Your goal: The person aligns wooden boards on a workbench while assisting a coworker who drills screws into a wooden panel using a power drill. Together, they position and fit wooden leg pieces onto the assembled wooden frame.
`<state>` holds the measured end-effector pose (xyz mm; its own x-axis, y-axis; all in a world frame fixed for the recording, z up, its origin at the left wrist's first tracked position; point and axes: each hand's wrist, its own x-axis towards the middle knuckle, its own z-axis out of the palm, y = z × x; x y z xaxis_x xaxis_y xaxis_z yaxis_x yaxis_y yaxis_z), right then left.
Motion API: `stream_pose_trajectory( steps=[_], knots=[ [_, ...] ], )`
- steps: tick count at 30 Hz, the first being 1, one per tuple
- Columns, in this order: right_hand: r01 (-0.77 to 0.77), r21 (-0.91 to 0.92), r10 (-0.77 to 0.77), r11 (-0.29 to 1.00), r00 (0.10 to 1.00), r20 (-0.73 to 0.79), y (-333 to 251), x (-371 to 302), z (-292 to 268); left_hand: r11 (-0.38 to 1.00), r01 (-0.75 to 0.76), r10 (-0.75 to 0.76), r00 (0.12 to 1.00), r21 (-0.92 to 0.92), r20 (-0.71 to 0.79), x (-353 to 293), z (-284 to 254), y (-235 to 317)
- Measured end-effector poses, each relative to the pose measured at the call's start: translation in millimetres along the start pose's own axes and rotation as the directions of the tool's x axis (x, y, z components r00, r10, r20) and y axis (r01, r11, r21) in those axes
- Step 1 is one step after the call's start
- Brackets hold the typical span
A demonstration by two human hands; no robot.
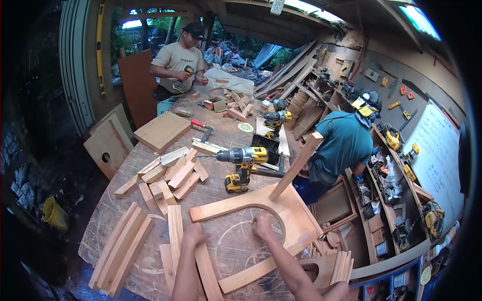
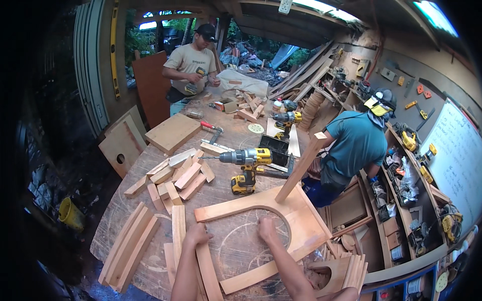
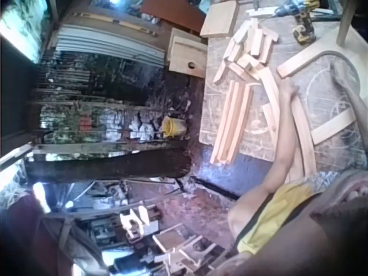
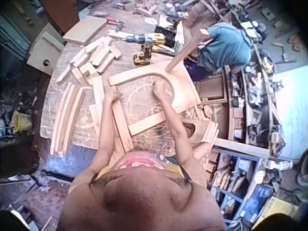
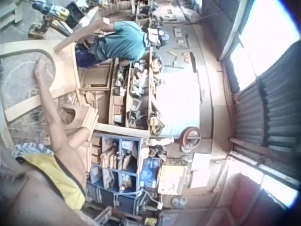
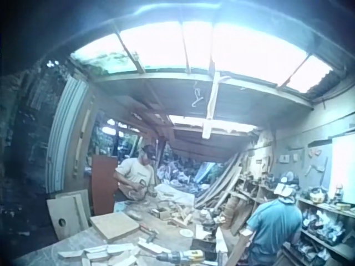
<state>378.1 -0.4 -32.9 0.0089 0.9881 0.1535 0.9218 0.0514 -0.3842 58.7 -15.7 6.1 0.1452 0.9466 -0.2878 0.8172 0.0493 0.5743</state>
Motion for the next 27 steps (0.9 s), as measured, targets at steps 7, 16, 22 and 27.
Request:
stream_pose_trajectory(
  steps=[7,16,22,27],
  knots=[
    [0.088,0.292,-0.04,0.952,0.985,-0.165,-77.7,-116.2,-15.3,0.999,-0.023,0.022,0.999,-0.025,-0.026,5.6,7.1,-8.9],
    [0.094,0.308,0.013,0.947,0.945,-0.327,-82.0,-193.3,7.9,0.997,0.023,-0.024,1.0,-0.068,-0.015,-4.1,-6.7,8.7],
    [0.08,0.362,0.045,0.929,0.945,-0.325,-85.9,-194.6,9.9,0.996,0.063,-0.069,0.991,-0.062,-0.111,-2.2,4.2,-0.3],
    [0.067,0.325,0.049,0.944,0.941,-0.336,-82.0,-192.7,8.6,0.998,0.007,-0.019,0.986,-0.07,-0.167,5.2,6.8,-1.0]
  ],
)
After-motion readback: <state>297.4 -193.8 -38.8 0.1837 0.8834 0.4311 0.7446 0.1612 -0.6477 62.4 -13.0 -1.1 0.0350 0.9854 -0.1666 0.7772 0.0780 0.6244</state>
